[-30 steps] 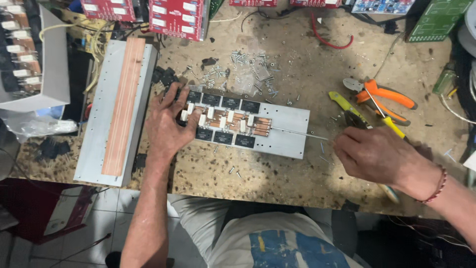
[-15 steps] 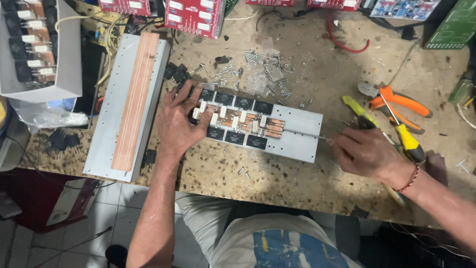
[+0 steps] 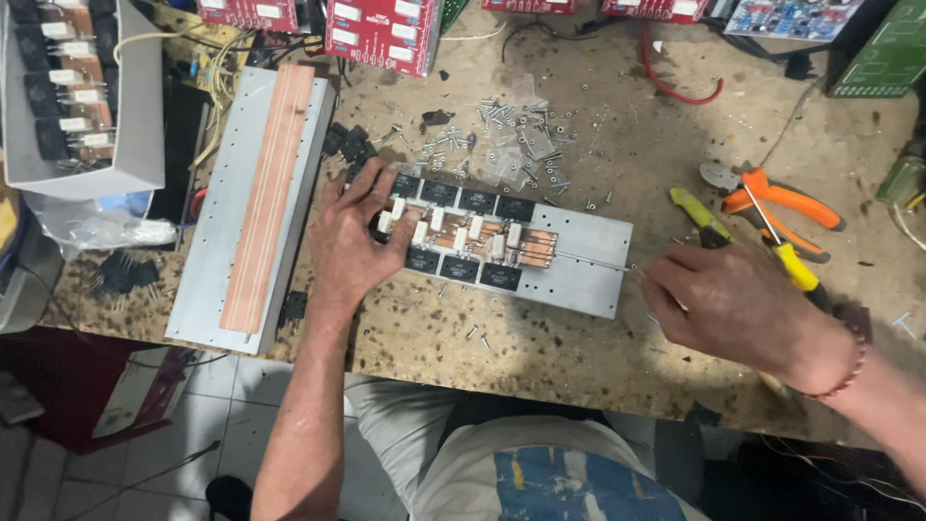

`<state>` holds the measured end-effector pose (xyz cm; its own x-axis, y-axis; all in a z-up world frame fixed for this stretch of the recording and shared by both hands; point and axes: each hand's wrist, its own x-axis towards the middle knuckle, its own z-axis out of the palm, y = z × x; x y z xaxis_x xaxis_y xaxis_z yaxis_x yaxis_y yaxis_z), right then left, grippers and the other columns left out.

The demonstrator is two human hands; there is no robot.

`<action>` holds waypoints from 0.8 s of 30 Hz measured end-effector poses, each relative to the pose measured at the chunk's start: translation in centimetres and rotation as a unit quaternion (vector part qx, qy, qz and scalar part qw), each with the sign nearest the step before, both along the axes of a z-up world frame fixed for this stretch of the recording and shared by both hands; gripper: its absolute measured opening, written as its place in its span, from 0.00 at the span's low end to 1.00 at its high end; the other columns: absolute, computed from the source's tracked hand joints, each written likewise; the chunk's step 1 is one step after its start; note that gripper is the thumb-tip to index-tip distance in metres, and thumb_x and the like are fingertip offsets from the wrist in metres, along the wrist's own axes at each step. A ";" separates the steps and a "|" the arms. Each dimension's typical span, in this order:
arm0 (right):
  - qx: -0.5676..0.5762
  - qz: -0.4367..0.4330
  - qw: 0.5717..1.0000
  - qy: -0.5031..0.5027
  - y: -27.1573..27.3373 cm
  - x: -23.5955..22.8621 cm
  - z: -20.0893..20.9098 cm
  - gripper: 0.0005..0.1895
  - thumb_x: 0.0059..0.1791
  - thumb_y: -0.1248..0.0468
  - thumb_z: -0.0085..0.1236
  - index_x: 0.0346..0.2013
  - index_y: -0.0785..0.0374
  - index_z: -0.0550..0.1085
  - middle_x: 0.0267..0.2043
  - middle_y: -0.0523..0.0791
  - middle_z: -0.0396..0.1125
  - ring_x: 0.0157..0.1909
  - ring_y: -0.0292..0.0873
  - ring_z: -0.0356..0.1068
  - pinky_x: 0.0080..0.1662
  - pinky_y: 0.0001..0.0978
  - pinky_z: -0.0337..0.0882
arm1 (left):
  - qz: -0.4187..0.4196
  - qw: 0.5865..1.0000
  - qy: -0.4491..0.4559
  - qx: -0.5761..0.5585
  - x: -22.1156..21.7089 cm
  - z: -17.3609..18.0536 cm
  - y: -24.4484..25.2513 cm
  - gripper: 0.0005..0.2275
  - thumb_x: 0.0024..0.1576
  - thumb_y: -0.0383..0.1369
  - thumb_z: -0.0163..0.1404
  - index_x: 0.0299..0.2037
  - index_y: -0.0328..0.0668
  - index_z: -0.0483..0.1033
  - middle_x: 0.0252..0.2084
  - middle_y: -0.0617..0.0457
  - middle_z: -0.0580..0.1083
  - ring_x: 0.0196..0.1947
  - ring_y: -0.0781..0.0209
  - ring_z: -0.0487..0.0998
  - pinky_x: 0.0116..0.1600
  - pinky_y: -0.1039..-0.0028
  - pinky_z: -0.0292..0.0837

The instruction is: The person assembles electrical components onto a white metal plate using a yellow screwdriver to tighten screws. They handle copper busbars, black electrical modules, and small metal fasteners, occasionally using pliers to adjust parts.

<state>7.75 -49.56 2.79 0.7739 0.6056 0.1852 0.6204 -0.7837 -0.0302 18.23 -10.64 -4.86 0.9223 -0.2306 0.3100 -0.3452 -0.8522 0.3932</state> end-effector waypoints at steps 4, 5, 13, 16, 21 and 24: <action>0.057 0.045 0.995 -0.062 -0.4 0.7 -4.3 0.12 0.53 0.65 0.55 0.24 0.59 0.70 0.21 0.43 0.59 0.20 0.45 0.60 0.20 0.40 0.64 | -0.008 1.000 -0.027 0.010 0.0 -0.6 0.6 0.28 0.60 0.56 0.44 0.63 0.47 0.75 0.66 0.53 0.71 0.62 0.25 0.71 0.34 0.51 0.83; 0.078 0.057 0.992 -0.086 -0.3 1.1 -5.3 0.11 0.54 0.64 0.55 0.26 0.58 0.71 0.23 0.42 0.59 0.20 0.44 0.60 0.22 0.37 0.63 | -0.017 0.999 -0.039 0.007 0.2 -0.8 0.5 0.29 0.61 0.57 0.43 0.63 0.47 0.76 0.66 0.52 0.72 0.61 0.24 0.72 0.39 0.49 0.83; 0.050 -0.006 0.996 -0.068 2.5 0.7 -1.8 0.19 0.55 0.62 0.56 0.18 0.61 0.71 0.16 0.45 0.61 0.15 0.48 0.60 0.17 0.43 0.60 | -0.013 1.000 -0.004 -0.005 0.0 -0.6 0.4 0.27 0.58 0.49 0.52 0.66 0.49 0.73 0.67 0.54 0.70 0.65 0.28 0.68 0.52 0.42 0.77; 0.036 -0.017 0.998 -0.058 2.7 0.5 -0.6 0.19 0.55 0.61 0.57 0.19 0.60 0.71 0.16 0.45 0.61 0.16 0.50 0.62 0.18 0.45 0.61 | -0.003 1.000 0.020 0.010 -0.1 -0.3 0.3 0.28 0.57 0.50 0.51 0.68 0.53 0.70 0.69 0.58 0.69 0.67 0.27 0.65 0.45 0.41 0.80; 0.014 -0.023 0.997 -0.070 3.4 -0.4 0.0 0.18 0.55 0.59 0.57 0.21 0.59 0.70 0.18 0.45 0.58 0.16 0.53 0.61 0.18 0.46 0.61 | 0.002 0.999 0.043 0.026 -0.1 -0.3 0.5 0.29 0.58 0.53 0.50 0.70 0.59 0.65 0.70 0.60 0.67 0.69 0.30 0.64 0.42 0.44 0.81; 0.026 -0.050 0.997 -0.059 3.5 -0.3 -0.8 0.19 0.54 0.59 0.57 0.20 0.59 0.71 0.18 0.45 0.61 0.17 0.55 0.63 0.19 0.48 0.63 | -0.005 1.000 0.030 0.003 -0.1 -0.4 0.7 0.27 0.57 0.51 0.52 0.66 0.51 0.72 0.68 0.58 0.69 0.68 0.28 0.64 0.40 0.44 0.82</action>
<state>7.40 -46.09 1.95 0.8004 0.5146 0.3075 0.5416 -0.8406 -0.0029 18.17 -9.97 -5.29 0.9367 -0.2417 0.2531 -0.3301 -0.8508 0.4089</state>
